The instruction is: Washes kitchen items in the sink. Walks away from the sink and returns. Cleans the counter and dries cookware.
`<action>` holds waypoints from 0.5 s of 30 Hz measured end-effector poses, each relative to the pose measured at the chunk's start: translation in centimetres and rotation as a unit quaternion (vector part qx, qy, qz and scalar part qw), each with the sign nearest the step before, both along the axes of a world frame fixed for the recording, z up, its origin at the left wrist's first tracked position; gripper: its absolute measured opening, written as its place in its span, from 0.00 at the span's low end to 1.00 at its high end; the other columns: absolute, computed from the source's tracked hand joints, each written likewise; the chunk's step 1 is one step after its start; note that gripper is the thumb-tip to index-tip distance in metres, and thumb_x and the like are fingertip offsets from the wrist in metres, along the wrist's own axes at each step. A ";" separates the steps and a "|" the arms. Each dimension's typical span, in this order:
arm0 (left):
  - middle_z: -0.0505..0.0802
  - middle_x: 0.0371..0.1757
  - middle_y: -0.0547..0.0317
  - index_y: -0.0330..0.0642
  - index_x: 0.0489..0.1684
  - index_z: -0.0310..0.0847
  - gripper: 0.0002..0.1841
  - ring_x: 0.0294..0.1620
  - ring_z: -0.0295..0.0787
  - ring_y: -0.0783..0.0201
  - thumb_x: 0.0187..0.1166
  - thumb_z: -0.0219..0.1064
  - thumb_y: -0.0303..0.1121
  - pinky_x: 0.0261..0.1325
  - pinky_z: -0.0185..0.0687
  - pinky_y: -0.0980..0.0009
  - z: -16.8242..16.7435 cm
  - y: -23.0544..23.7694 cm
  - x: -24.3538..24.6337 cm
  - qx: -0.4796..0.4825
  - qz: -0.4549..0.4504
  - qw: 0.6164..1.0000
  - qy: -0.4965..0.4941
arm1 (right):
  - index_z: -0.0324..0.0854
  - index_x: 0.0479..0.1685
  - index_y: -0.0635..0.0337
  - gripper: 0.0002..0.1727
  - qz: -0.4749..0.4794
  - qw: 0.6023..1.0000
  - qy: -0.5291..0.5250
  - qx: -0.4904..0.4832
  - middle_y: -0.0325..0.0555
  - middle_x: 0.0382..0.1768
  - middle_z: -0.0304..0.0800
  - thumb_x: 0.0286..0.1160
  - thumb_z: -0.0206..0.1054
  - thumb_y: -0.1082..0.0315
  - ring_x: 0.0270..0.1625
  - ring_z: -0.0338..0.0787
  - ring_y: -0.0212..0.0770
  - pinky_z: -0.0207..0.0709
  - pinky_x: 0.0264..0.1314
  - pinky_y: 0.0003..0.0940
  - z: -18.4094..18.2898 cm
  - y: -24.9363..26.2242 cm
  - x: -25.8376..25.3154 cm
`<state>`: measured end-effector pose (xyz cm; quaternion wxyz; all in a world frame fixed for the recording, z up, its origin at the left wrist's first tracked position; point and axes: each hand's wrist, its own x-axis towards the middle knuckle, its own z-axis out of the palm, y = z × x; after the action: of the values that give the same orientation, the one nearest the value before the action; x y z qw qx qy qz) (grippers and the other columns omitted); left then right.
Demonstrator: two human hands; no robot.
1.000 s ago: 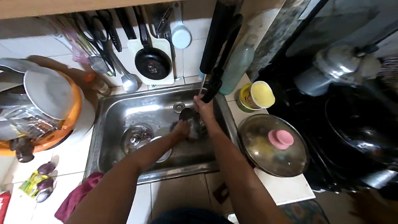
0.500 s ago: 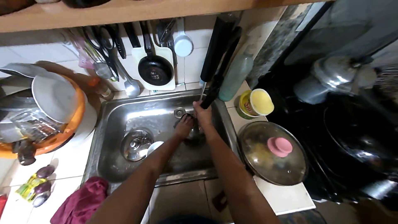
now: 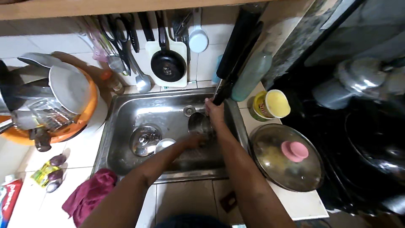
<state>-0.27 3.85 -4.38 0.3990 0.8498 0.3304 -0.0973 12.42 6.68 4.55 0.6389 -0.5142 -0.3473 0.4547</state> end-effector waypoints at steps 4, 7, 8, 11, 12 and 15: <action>0.77 0.84 0.46 0.35 0.72 0.81 0.18 0.88 0.62 0.39 0.87 0.57 0.24 0.89 0.55 0.45 0.6 4.3 0.9 0.212 -0.026 0.970 0.112 | 0.75 0.37 0.60 0.06 0.021 0.999 -0.001 -0.045 0.32 0.17 0.74 0.84 0.63 0.72 0.14 0.68 0.24 0.66 0.19 0.19 1.0 0.4 1.2; 0.81 0.79 0.39 0.25 0.69 0.80 0.18 0.84 0.71 0.42 0.87 0.51 0.19 0.88 0.59 0.54 2.6 6.5 1.7 0.303 -0.109 0.945 0.051 | 0.76 0.36 0.61 0.07 0.029 0.999 0.015 -0.040 0.31 0.15 0.73 0.85 0.61 0.73 0.12 0.65 0.23 0.63 0.17 0.19 0.8 0.5 1.7; 0.81 0.79 0.37 0.23 0.70 0.79 0.19 0.84 0.71 0.42 0.87 0.50 0.18 0.89 0.59 0.55 2.5 6.7 1.5 0.317 -0.129 0.939 0.032 | 0.75 0.35 0.59 0.07 0.036 0.999 0.023 -0.032 0.30 0.15 0.73 0.85 0.60 0.73 0.12 0.65 0.23 0.62 0.16 0.18 0.7 0.4 1.8; 0.71 0.88 0.40 0.31 0.83 0.69 0.24 0.92 0.58 0.42 0.89 0.54 0.26 0.95 0.44 0.53 0.2 6.3 0.0 0.289 -0.095 0.952 0.041 | 0.74 0.30 0.57 0.11 0.040 0.998 0.046 0.011 0.28 0.12 0.70 0.84 0.59 0.74 0.10 0.62 0.21 0.60 0.14 0.17 0.4 0.1 1.6; 0.66 0.91 0.41 0.34 0.87 0.65 0.26 0.95 0.50 0.42 0.91 0.54 0.33 0.96 0.36 0.49 -0.1 5.1 -0.2 0.232 -0.088 0.966 0.067 | 0.74 0.29 0.56 0.11 0.029 0.998 0.044 0.024 0.28 0.12 0.70 0.83 0.59 0.75 0.11 0.63 0.21 0.61 0.15 0.17 0.2 -0.1 1.4; 0.75 0.84 0.35 0.31 0.86 0.66 0.30 0.89 0.63 0.40 0.96 0.44 0.47 0.92 0.49 0.45 1.0 0.8 -0.2 0.000 -0.009 1.000 0.005 | 0.75 0.30 0.57 0.08 -0.023 0.998 0.037 0.048 0.28 0.15 0.72 0.80 0.62 0.73 0.13 0.65 0.22 0.63 0.17 0.18 -0.4 -0.8 0.4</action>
<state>-0.48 4.68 -3.40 0.3965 0.8523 0.3246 -0.1051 12.79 5.84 4.19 0.6856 -0.4737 -0.3324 0.4416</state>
